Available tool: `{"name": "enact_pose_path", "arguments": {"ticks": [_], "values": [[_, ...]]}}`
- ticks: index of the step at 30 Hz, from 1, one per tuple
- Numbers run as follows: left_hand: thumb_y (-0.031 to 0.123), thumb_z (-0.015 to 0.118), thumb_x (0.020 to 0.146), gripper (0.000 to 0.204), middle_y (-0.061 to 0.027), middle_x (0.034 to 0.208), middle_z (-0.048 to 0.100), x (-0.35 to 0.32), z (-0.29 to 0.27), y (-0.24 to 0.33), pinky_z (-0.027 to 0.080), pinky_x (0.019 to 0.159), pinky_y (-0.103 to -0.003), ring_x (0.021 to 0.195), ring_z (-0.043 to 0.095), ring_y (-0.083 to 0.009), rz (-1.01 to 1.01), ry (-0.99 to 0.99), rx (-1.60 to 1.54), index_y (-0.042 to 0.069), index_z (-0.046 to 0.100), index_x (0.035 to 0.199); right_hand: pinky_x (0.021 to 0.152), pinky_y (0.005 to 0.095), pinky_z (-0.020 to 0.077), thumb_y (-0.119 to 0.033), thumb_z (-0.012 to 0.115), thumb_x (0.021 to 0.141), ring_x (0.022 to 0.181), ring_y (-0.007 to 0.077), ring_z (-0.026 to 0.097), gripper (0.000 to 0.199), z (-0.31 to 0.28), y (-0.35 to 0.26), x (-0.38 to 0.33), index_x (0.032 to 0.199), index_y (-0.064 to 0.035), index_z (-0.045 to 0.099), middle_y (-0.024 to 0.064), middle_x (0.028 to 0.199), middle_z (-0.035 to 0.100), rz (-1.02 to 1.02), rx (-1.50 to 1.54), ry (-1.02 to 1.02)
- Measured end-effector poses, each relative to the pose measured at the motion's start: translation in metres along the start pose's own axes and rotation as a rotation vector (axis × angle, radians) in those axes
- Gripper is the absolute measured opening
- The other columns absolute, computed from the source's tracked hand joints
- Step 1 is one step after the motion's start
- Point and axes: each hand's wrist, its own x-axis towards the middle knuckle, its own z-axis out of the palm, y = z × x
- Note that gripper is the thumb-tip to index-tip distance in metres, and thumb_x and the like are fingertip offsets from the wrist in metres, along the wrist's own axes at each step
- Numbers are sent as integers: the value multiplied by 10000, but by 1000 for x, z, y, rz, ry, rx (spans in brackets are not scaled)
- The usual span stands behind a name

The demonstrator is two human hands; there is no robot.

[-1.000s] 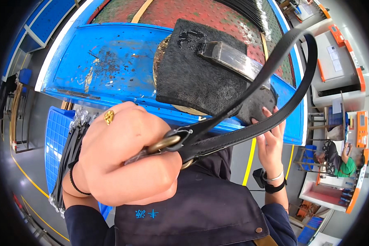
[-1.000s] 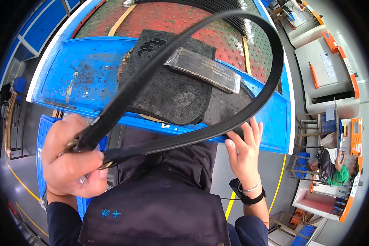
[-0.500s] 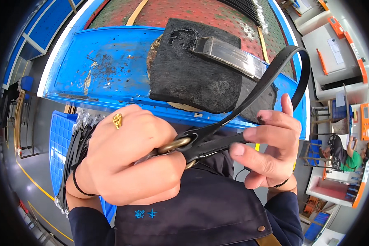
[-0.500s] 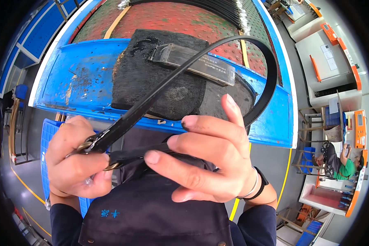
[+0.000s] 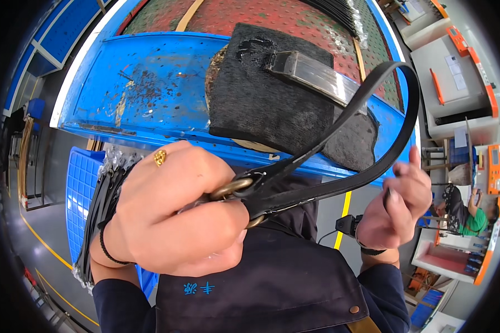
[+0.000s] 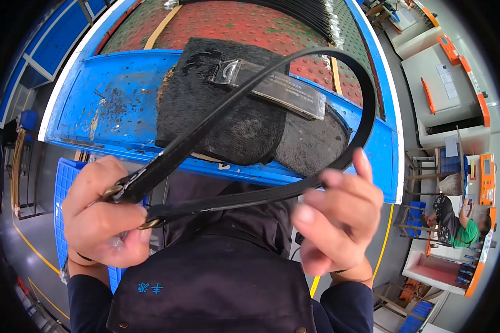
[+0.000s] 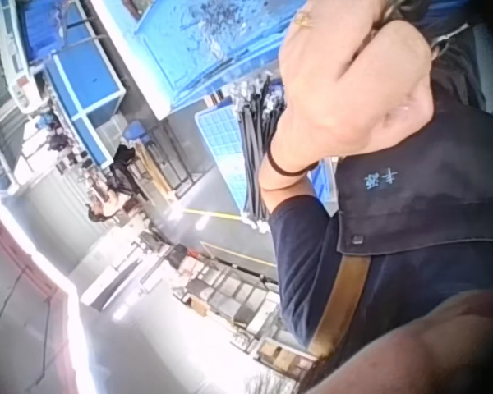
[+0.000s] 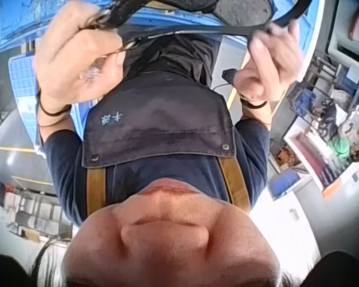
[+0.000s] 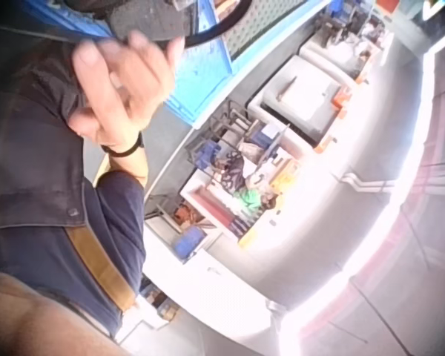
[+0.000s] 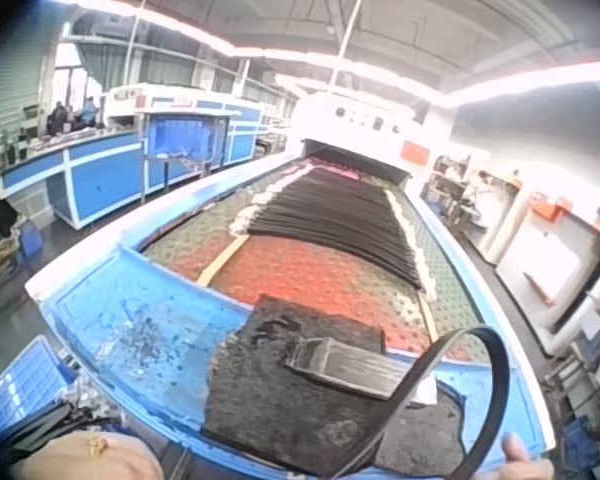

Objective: The person picks black cables from a blue bin, threads one end through a metal hook, and secures it using a transparent plastic clip. The person repeats this process for multiple cables, placing the finished assemblies onto a conveyor belt.

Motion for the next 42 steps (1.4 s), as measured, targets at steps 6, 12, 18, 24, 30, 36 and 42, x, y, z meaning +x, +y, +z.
{"name": "enact_pose_path", "arguments": {"ticks": [6, 12, 18, 24, 30, 36, 42], "values": [[88, 641, 586, 158, -86, 699, 468, -5, -2, -6, 348, 493, -312, 570, 450, -221, -3, 46, 32, 66, 531, 697, 958, 503, 328, -319, 466, 870, 988, 309, 502, 309, -8, 23, -44, 1048, -109, 607, 110, 1031, 548, 223, -161, -280], [132, 646, 627, 160, -95, 685, 466, -3, -4, -6, 342, 497, -305, 570, 451, -221, 0, 20, 41, 59, 523, 700, 1028, 502, 210, -156, 592, 762, 1210, 363, 357, 310, 7, 34, -52, 1061, -83, 618, 130, 1217, 496, 393, -474, -587], [271, 633, 730, 259, -86, 674, 472, -9, 3, -9, 322, 487, -286, 546, 430, -171, -139, 89, -166, 62, 481, 714, 989, 485, 287, -144, 577, 780, 1147, 355, 431, 154, -15, 26, -32, 795, -15, 659, 129, 1094, 573, 370, -277, -482], [191, 490, 874, 176, -22, 662, 477, 2, 17, 1, 290, 485, -204, 542, 394, -55, -746, 57, -1177, 23, 490, 822, 1016, 559, 192, -477, 635, 729, 1220, 406, 273, 335, -23, 1, -7, 835, -161, 665, 161, 1234, 356, -143, -437, -91], [216, 413, 924, 214, -55, 637, 480, 7, 22, 1, 262, 395, -215, 430, 370, -69, -984, -123, -1815, 14, 473, 890, 1009, 550, 196, -382, 743, 593, 1211, 392, 325, 397, -1, -8, 37, 939, -198, 680, 132, 1241, 421, -68, -596, -466], [256, 436, 892, 293, -127, 965, 497, 0, 12, -3, 393, 665, -290, 786, 489, -160, -800, -56, -1062, 9, 468, 1047, 854, 465, 432, -235, 706, 536, 727, 220, 540, 278, -1, 4, 47, 739, -54, 653, 35, 799, 535, -63, -200, -530], [449, 564, 793, 494, -204, 1241, 407, -7, 0, -6, 304, 962, -478, 1162, 415, -326, -84, 13, 76, 73, 488, 1103, 837, 441, 445, -214, 726, 538, 729, 218, 542, 274, 2, 4, 39, 753, -57, 659, 43, 799, 532, 34, -144, -552]]}}
